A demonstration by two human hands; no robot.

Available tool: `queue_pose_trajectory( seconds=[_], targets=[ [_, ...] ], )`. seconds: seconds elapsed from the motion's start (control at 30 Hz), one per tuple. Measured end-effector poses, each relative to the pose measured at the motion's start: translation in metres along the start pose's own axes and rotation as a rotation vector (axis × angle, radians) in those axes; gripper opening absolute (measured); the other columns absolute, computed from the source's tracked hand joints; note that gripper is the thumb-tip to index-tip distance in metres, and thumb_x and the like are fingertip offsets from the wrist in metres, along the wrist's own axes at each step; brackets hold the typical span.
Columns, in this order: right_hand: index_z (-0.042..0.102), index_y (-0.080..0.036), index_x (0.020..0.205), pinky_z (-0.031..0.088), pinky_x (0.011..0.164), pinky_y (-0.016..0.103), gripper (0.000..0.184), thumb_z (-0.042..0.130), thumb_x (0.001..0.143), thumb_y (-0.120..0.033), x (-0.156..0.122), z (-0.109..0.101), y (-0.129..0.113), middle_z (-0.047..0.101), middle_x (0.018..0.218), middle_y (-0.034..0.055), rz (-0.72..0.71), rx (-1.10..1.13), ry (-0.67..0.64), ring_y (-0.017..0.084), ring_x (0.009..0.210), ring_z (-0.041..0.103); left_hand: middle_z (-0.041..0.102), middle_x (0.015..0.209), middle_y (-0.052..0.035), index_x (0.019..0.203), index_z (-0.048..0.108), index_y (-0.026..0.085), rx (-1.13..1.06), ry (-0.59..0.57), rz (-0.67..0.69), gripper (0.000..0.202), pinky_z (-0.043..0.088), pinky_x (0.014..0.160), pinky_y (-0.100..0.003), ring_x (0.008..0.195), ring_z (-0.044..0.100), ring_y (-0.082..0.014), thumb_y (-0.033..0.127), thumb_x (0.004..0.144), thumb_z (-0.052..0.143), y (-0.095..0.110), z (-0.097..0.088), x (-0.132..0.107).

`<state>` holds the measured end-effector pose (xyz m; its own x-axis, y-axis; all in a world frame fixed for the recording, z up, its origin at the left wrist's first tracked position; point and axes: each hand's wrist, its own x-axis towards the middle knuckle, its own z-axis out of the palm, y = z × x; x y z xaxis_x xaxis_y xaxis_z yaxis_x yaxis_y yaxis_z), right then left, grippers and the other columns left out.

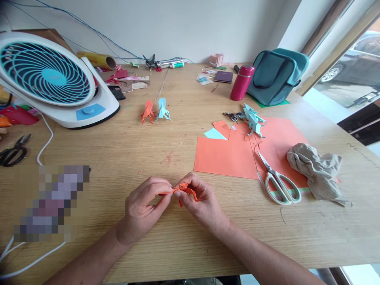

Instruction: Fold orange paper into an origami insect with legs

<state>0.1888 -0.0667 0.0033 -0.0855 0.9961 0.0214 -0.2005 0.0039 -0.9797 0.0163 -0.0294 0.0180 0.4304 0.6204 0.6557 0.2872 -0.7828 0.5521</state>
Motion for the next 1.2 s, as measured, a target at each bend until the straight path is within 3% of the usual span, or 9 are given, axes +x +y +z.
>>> queue_pose_trajectory(
  seconds=[0.17, 0.27, 0.43, 0.6, 0.9, 1.03, 1.1, 1.2],
  targets=[
    [0.066, -0.023, 0.085, 0.046, 0.062, 0.029, 0.025, 0.074, 0.089, -0.046, -0.001, -0.001, -0.001, 0.055, 0.08, -0.0004, -0.073, -0.063, 0.022, 0.014, 0.068, 0.054, 0.067, 0.084, -0.0005, 0.094, 0.062, 0.021, -0.09, 0.006, -0.089, 0.02, 0.053, 0.07, -0.021, 0.076, 0.065, -0.0114, 0.002, 0.09, 0.06, 0.001, 0.0, 0.0],
    [0.067, -0.024, 0.088, 0.045, 0.07, 0.031, 0.015, 0.07, 0.094, -0.038, -0.003, -0.004, -0.001, 0.058, 0.082, 0.0007, -0.197, -0.201, 0.052, 0.016, 0.075, 0.055, 0.065, 0.076, 0.0011, 0.086, 0.062, 0.02, -0.158, -0.014, -0.265, 0.013, 0.049, 0.062, -0.02, 0.066, 0.06, -0.0098, 0.007, 0.089, 0.061, 0.003, 0.0, 0.004],
    [0.067, -0.026, 0.091, 0.044, 0.071, 0.033, 0.005, 0.068, 0.096, -0.027, -0.003, -0.008, -0.001, 0.058, 0.083, 0.0015, -0.331, -0.352, 0.092, 0.017, 0.077, 0.054, 0.056, 0.065, 0.0024, 0.078, 0.062, 0.019, -0.42, -0.157, -0.573, 0.014, 0.041, 0.05, -0.019, 0.056, 0.051, -0.0096, 0.021, 0.09, 0.058, 0.005, -0.003, 0.01],
    [0.068, -0.026, 0.092, 0.045, 0.071, 0.034, 0.007, 0.066, 0.096, -0.021, -0.001, -0.009, -0.003, 0.06, 0.083, 0.002, -0.411, -0.432, 0.123, 0.018, 0.077, 0.055, 0.052, 0.062, 0.0015, 0.083, 0.067, 0.018, -0.596, -0.228, -0.722, 0.016, 0.046, 0.052, -0.023, 0.056, 0.05, -0.0115, 0.028, 0.09, 0.056, 0.004, -0.008, 0.011],
    [0.07, -0.028, 0.096, 0.047, 0.072, 0.035, 0.012, 0.066, 0.094, -0.017, 0.0, -0.011, -0.003, 0.061, 0.084, 0.0025, -0.44, -0.477, 0.146, 0.019, 0.079, 0.058, 0.057, 0.071, -0.0016, 0.089, 0.07, 0.018, -0.792, -0.197, -0.784, 0.022, 0.045, 0.05, -0.023, 0.058, 0.052, -0.0116, 0.033, 0.094, 0.054, -0.01, -0.005, 0.001],
    [0.07, -0.027, 0.093, 0.047, 0.071, 0.035, 0.006, 0.068, 0.094, -0.021, 0.0, -0.011, -0.002, 0.063, 0.084, 0.0028, -0.383, -0.474, 0.132, 0.019, 0.078, 0.058, 0.056, 0.066, 0.0016, 0.093, 0.069, 0.018, -0.713, -0.167, -0.773, 0.021, 0.046, 0.049, -0.02, 0.056, 0.051, -0.01, 0.036, 0.095, 0.059, -0.005, -0.004, 0.003],
    [0.069, -0.026, 0.093, 0.046, 0.071, 0.035, 0.004, 0.068, 0.095, -0.022, 0.0, -0.011, -0.002, 0.063, 0.084, 0.0031, -0.36, -0.47, 0.119, 0.019, 0.078, 0.057, 0.059, 0.07, 0.0018, 0.098, 0.067, 0.019, -0.619, -0.12, -0.727, 0.015, 0.046, 0.047, -0.019, 0.056, 0.052, -0.0095, 0.032, 0.093, 0.063, -0.002, -0.003, 0.005],
    [0.069, -0.026, 0.092, 0.045, 0.07, 0.034, 0.004, 0.067, 0.095, -0.025, -0.001, -0.011, -0.003, 0.064, 0.083, 0.0035, -0.338, -0.465, 0.108, 0.019, 0.079, 0.056, 0.067, 0.08, 0.0005, 0.096, 0.068, 0.019, -0.441, -0.048, -0.534, 0.007, 0.05, 0.053, -0.017, 0.063, 0.059, -0.0089, 0.017, 0.091, 0.064, 0.0, -0.001, 0.006]
  ],
)
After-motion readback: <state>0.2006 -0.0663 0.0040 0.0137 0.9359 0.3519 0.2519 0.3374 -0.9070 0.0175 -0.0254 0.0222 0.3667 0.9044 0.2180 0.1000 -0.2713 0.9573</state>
